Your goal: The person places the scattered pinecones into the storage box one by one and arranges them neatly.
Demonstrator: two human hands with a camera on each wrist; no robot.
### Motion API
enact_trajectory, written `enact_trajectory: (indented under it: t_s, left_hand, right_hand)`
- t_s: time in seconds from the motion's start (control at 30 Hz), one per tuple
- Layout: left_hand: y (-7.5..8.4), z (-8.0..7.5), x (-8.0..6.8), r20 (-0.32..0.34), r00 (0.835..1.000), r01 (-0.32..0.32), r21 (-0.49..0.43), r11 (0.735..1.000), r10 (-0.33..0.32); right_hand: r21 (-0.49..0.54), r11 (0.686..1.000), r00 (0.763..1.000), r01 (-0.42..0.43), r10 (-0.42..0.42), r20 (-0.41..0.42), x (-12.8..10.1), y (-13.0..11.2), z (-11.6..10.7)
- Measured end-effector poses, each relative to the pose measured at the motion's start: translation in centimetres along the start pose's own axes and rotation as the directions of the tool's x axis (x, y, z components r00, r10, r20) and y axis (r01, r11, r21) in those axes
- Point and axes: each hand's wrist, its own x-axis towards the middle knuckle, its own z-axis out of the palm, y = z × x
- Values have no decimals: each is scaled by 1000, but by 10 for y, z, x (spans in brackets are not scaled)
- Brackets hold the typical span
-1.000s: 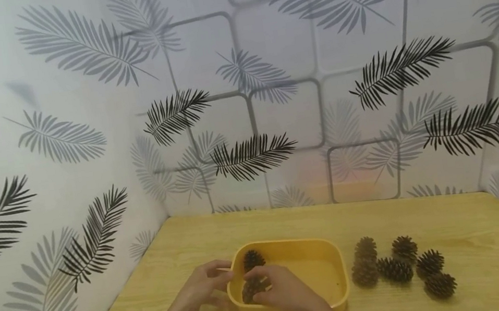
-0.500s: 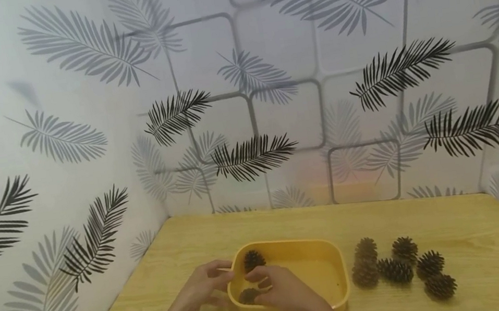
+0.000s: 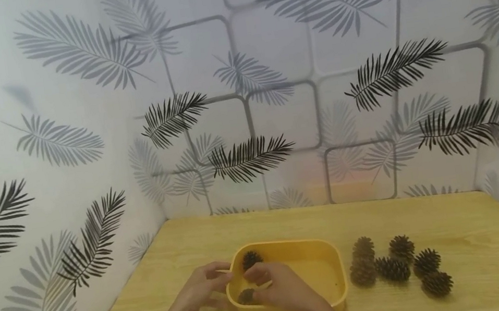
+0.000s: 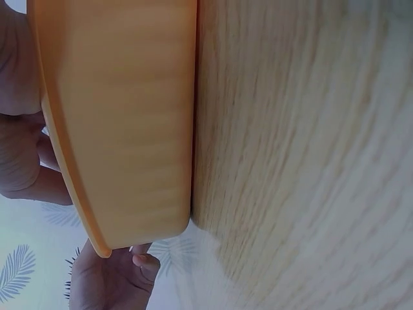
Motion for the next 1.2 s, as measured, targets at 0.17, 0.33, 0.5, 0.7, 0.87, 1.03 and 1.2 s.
enact_trajectory:
  t_s: [0.17, 0.33, 0.5, 0.7, 0.87, 1.03, 1.2]
  left_hand:
    - [-1, -1, 0, -5, 1000, 12, 0, 1000, -12]
    - [-3, -1, 1, -8, 1000, 19, -5, 1000, -19]
    - [-4, -1, 2, -10, 1000, 24, -4, 1000, -24]
    - [-3, 0, 3, -11, 1000, 23, -1, 1000, -23]
    - [-4, 0, 4, -16, 1000, 16, -1, 1000, -16]
    - [-2, 0, 4, -21, 999, 26, -5, 1000, -26]
    - [-1, 1, 3, -20, 999, 39, -3, 999, -40]
  right_hand:
    - [22, 1000, 999, 21, -21, -41, -1, -2, 1]
    - [21, 999, 997, 30, -28, -69, -2, -5, 0]
    - [-10, 998, 994, 57, -58, -95, -4, -8, -2]
    - [-3, 998, 989, 70, -69, -128, -9, -13, -7]
    - [31, 997, 988, 73, -68, -137, -17, -19, -17]
    - [29, 995, 984, 93, -87, -156, -24, -21, -28]
    - [17, 993, 981, 117, -113, -158, -33, -19, -42]
